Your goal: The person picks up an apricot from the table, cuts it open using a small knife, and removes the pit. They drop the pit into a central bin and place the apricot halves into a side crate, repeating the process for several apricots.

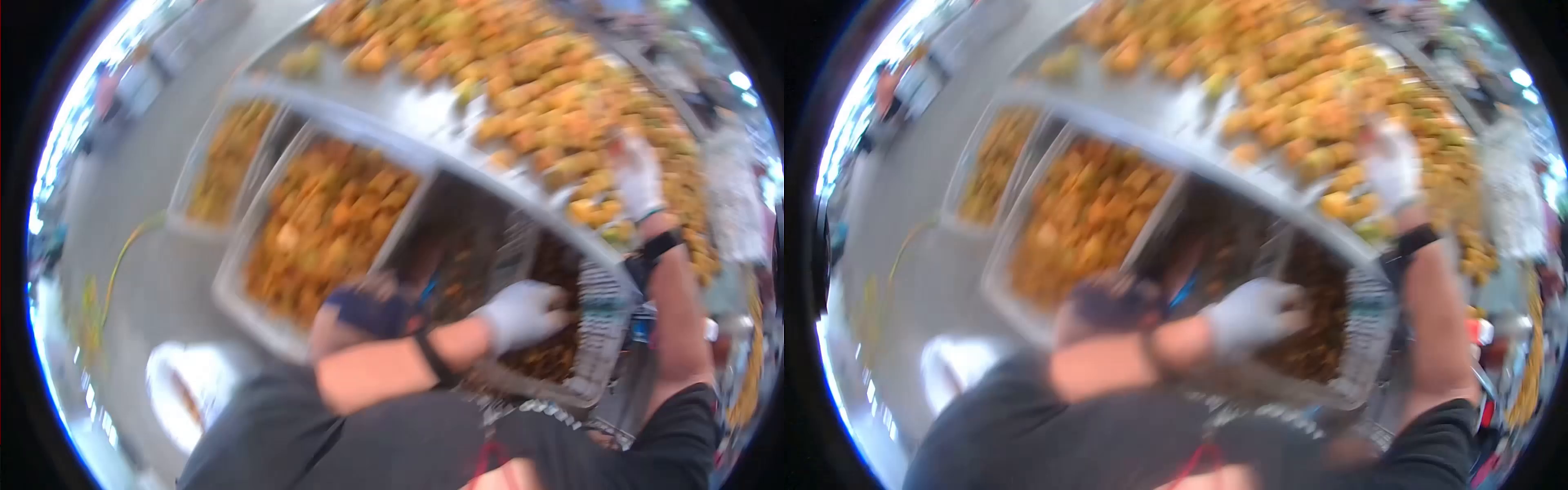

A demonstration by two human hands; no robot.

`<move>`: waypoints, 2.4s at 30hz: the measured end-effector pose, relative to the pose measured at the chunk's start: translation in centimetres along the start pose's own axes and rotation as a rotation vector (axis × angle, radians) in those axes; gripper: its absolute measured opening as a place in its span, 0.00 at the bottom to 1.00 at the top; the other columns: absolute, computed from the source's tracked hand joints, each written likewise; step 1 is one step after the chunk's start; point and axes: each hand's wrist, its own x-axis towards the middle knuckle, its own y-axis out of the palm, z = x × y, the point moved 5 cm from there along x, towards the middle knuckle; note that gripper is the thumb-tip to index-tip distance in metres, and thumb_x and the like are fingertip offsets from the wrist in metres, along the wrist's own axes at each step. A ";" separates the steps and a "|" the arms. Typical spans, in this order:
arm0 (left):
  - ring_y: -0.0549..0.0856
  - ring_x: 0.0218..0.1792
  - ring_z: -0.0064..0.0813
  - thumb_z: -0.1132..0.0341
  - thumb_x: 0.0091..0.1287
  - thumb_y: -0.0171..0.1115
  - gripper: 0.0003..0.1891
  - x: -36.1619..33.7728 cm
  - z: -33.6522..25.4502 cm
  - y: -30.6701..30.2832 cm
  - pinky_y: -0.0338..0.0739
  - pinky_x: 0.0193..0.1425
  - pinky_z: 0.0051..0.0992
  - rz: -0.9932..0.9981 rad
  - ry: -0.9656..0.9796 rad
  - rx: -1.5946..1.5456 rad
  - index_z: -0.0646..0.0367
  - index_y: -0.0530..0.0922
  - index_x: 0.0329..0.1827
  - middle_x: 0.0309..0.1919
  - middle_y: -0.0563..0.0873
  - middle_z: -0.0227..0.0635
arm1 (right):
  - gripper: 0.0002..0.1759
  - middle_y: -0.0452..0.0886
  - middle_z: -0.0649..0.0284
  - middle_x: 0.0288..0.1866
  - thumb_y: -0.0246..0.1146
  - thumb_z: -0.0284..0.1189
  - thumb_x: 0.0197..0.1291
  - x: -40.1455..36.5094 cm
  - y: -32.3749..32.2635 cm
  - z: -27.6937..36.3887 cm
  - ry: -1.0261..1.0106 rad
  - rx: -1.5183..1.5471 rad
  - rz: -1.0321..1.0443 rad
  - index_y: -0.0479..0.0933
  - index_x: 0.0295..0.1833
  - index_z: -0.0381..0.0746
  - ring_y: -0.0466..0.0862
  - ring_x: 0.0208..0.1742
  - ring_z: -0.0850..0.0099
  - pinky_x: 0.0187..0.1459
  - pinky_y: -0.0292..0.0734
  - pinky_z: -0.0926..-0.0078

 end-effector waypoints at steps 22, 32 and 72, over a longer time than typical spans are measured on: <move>0.78 0.55 0.20 0.64 0.78 0.53 0.20 -2.1 -3.5 -0.8 0.73 0.61 0.22 -0.167 0.257 -1.009 0.63 0.69 0.69 0.56 0.80 0.31 | 0.21 0.79 0.60 0.34 0.54 0.43 0.76 -21.7 12.0 13.4 -0.034 -0.438 -0.072 0.72 0.46 0.32 0.75 0.37 0.74 0.41 0.73 0.73; 0.81 0.53 0.23 0.67 0.73 0.57 0.22 -8.2 -11.2 -0.7 0.75 0.60 0.25 -0.121 0.289 -0.947 0.64 0.69 0.68 0.52 0.82 0.35 | 0.10 0.74 0.58 0.28 0.60 0.31 0.72 -30.4 10.2 21.6 0.008 -0.567 -0.090 0.73 0.43 0.35 0.70 0.29 0.74 0.34 0.71 0.75; 0.80 0.48 0.19 0.58 0.77 0.55 0.15 -9.4 -15.9 3.3 0.76 0.50 0.23 -0.075 0.190 -1.039 0.58 0.78 0.56 0.43 0.82 0.27 | 0.12 0.80 0.48 0.27 0.58 0.22 0.62 -35.8 11.1 20.5 -0.095 -0.832 -0.210 0.67 0.49 0.35 0.83 0.27 0.47 0.28 0.75 0.51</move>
